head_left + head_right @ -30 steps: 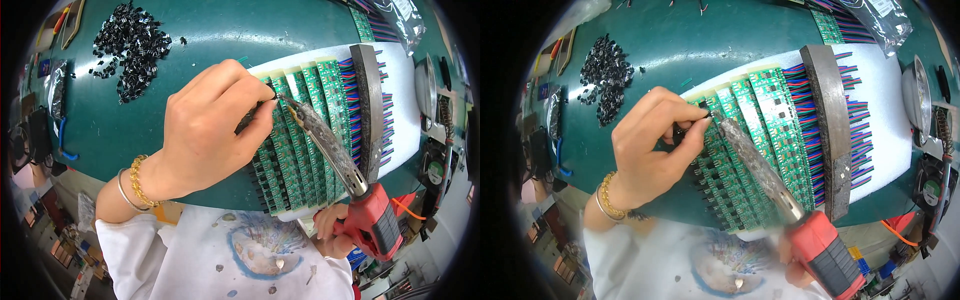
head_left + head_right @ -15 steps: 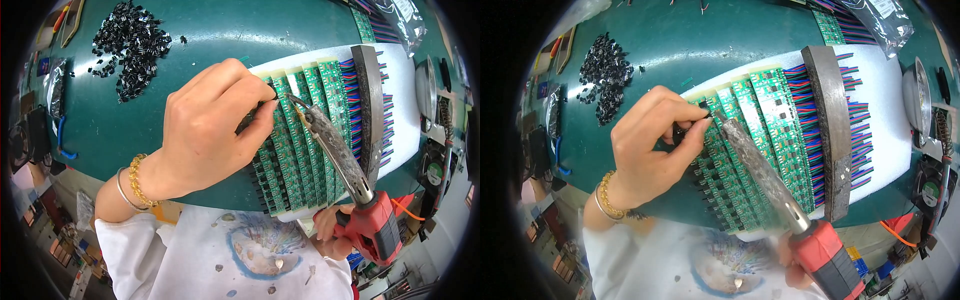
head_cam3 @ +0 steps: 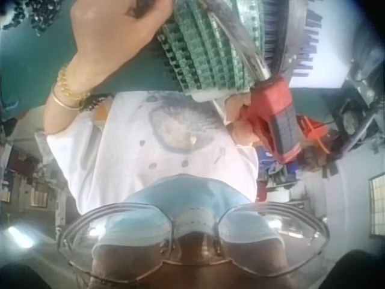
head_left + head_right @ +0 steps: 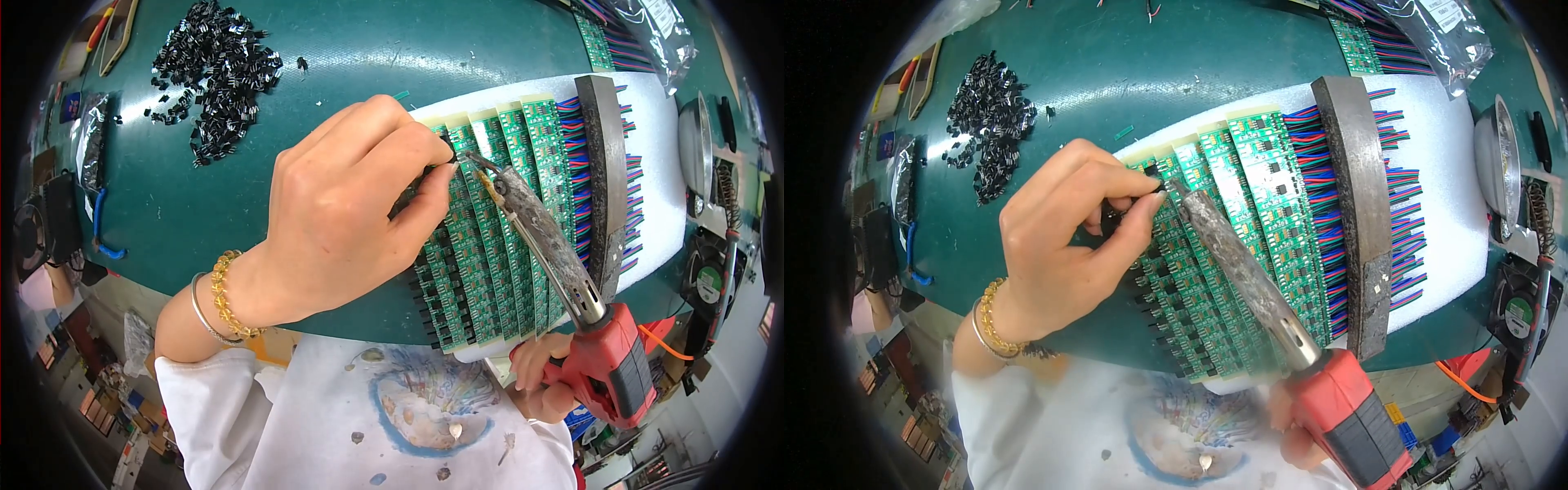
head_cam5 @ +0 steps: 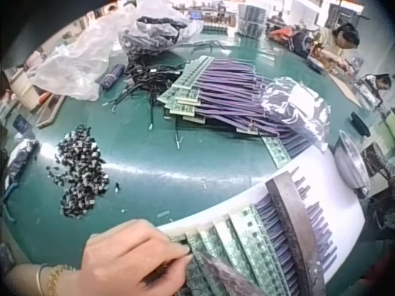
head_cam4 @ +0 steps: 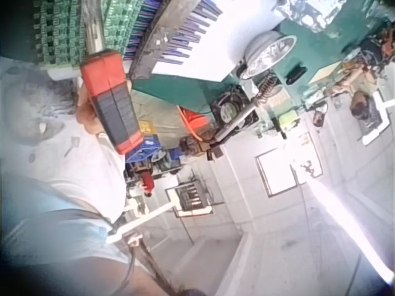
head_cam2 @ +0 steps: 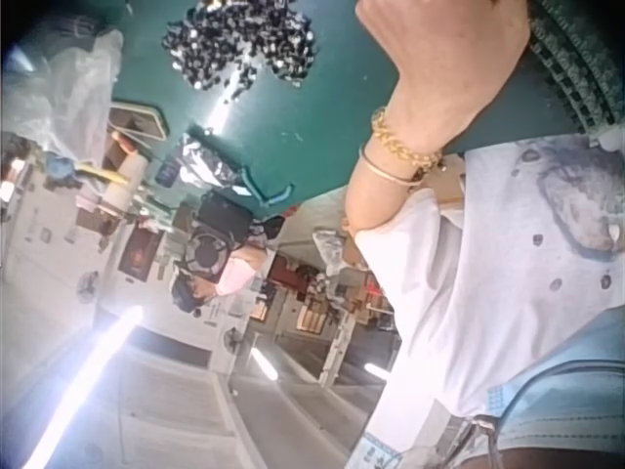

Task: The person picks up small electronic components from the table by hand and solders them onto circuit boards using a handheld soldering tool.

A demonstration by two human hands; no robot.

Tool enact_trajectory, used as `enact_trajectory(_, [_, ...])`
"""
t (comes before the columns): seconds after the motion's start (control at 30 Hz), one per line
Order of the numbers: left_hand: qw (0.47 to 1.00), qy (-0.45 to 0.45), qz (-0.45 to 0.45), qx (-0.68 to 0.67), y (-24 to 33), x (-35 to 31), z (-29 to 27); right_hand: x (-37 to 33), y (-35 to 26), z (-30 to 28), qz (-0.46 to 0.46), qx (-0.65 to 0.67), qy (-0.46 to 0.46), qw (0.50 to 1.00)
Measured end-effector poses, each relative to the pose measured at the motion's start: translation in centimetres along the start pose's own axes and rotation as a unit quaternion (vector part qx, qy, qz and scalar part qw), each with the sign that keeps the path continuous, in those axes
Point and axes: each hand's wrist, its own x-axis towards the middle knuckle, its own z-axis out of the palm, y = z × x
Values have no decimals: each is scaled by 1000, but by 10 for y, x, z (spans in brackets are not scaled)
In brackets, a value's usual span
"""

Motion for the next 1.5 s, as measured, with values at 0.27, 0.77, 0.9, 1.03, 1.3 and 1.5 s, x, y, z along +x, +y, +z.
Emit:
enact_trajectory(0.27, [1000,-5,0,0,0,0,1,10,-24,-11,87,-136,-98,982])
enact_trajectory(0.77, [1000,-13,-3,2,2,1,-1,7,-24,-10,115,-104,-120,981])
enact_trajectory(0.9, [1000,-17,-9,6,2,0,-1,-9,-12,-9,123,-122,-70,982])
enact_trajectory(1.03, [1000,-17,-5,4,2,2,-2,-20,1,-13,110,-137,-73,982])
enact_trajectory(1.3, [1000,-15,0,0,1,1,-1,-9,-13,-9,97,-141,-75,982])
enact_trajectory(1.5, [1000,-15,0,1,1,0,0,-14,-8,-9,93,-126,-63,986])
